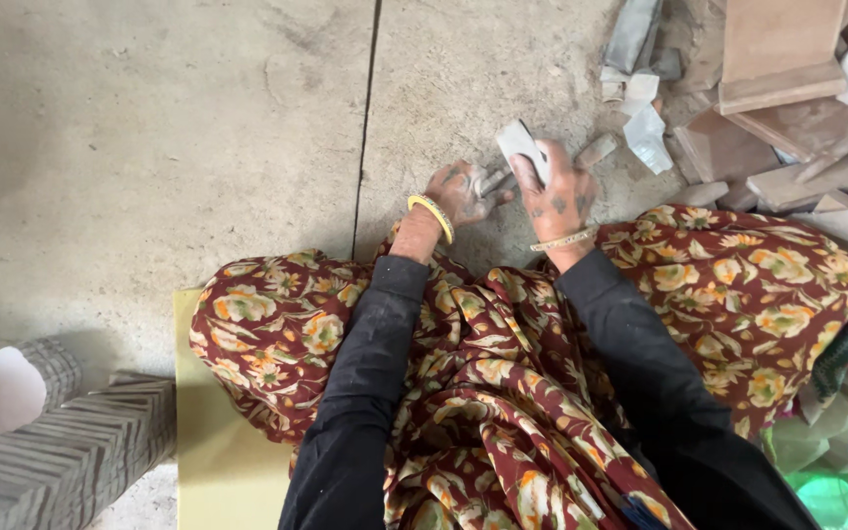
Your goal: The person sits on the floor and smooths small white stone pieces one at a time, rubbing each piece against a flat abrasive block held in the other hand, then sets the finished piece aside and picks up the next piece. Cut stone pieces and dust are scattered on the floor around them.
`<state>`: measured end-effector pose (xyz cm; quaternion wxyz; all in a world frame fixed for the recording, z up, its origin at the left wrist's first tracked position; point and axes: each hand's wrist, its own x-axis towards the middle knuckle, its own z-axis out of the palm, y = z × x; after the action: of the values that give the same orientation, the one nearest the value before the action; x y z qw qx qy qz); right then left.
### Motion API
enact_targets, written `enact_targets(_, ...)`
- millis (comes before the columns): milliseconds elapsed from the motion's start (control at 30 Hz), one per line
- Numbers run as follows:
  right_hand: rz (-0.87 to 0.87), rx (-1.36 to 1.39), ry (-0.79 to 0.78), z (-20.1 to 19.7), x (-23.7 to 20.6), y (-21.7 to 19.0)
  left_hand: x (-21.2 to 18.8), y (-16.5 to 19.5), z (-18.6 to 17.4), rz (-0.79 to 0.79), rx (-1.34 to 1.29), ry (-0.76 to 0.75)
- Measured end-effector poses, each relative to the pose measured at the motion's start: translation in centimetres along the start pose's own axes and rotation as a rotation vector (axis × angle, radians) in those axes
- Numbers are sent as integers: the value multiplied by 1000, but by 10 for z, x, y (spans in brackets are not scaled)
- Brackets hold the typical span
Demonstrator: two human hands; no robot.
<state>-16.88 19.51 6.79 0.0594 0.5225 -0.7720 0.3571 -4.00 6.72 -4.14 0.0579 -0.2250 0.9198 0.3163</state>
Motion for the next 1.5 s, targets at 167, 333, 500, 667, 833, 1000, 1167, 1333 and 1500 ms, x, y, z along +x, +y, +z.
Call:
enact_targets(167,164,127,-118,11,2,4,-3,23,-9,-48,83,-62)
enact_targets(333,262,218,-82,19,-8,9,-9,17,5,-138,88,-169)
enact_targets(500,56,92,49,10,-10,3,-5,17,12,22,373,-99)
enact_targets(667,170,214,-53,4,3,-4,-1,42,-2,-93,156,-61)
enact_targets(833,162,218,25,20,8,13,-1,63,-3,-176,21,-26)
enact_targets(1000,344,167,-73,23,1,24,-11,85,12,-200,-85,43)
enact_targets(1167,319,127,-98,19,0,28,-12,93,14,-131,-26,-41)
enact_targets(1333,151,247,-89,26,-9,31,-8,89,19,-158,3,-21)
enact_targets(1500,45,-108,14,19,6,26,-8,87,30,-142,53,-44)
